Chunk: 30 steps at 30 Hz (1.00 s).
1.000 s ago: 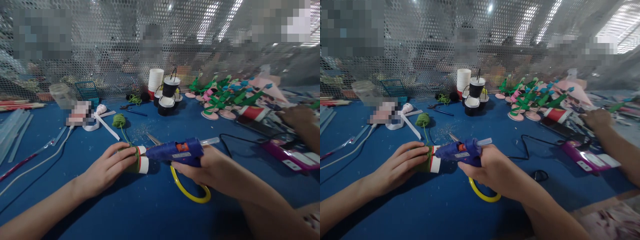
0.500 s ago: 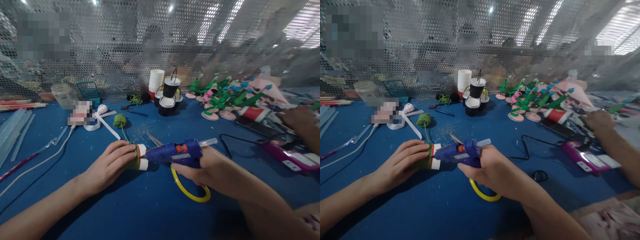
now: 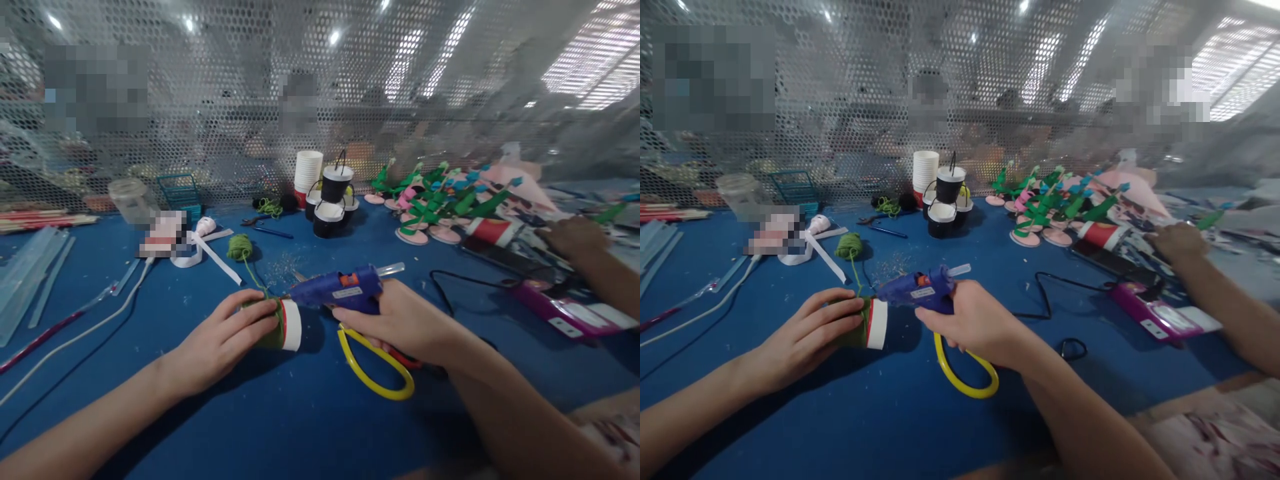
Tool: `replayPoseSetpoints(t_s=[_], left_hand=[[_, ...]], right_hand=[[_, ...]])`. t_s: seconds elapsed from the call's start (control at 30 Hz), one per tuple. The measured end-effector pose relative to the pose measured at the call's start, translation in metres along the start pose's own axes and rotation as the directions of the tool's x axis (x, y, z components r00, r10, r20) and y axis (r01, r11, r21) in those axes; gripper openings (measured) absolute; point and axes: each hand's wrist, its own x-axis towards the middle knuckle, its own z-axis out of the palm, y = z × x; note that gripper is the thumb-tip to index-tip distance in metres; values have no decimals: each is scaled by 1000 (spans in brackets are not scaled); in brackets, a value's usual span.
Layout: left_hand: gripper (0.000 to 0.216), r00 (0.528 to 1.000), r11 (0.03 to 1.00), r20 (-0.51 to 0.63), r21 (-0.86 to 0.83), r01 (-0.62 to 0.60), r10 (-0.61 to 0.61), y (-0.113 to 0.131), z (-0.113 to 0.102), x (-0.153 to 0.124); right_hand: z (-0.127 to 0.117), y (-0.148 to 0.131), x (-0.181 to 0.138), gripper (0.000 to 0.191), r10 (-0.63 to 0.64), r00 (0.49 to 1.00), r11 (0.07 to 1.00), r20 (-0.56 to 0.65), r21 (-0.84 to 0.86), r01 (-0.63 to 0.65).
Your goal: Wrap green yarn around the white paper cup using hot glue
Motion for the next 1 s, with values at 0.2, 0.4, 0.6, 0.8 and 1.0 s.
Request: replayPoseSetpoints(t_s=[0.2, 0.4, 0.6, 0.8, 1.0], left_hand=[[29, 999, 1000, -42, 10, 18, -18, -2, 1, 2], [32, 998, 999, -53, -16, 33, -34, -4, 4, 1], [30, 998, 1000, -70, 20, 6, -4, -3, 7, 0], [29, 994, 995, -95, 82, -49, 57, 1, 7, 1], [30, 993, 994, -102, 93, -50, 59, 3, 8, 0]], right_hand=[[-3, 2, 4, 28, -109, 994, 993, -28, 45, 110], [-16, 9, 32, 15, -111, 957, 963, -267, 209, 170], [-25, 17, 72, 19, 48, 933, 993, -356, 119, -5], [-18, 38, 104, 26, 163, 926, 981, -340, -46, -189], [-8, 22, 100, 21, 58, 905, 973, -421, -178, -145]])
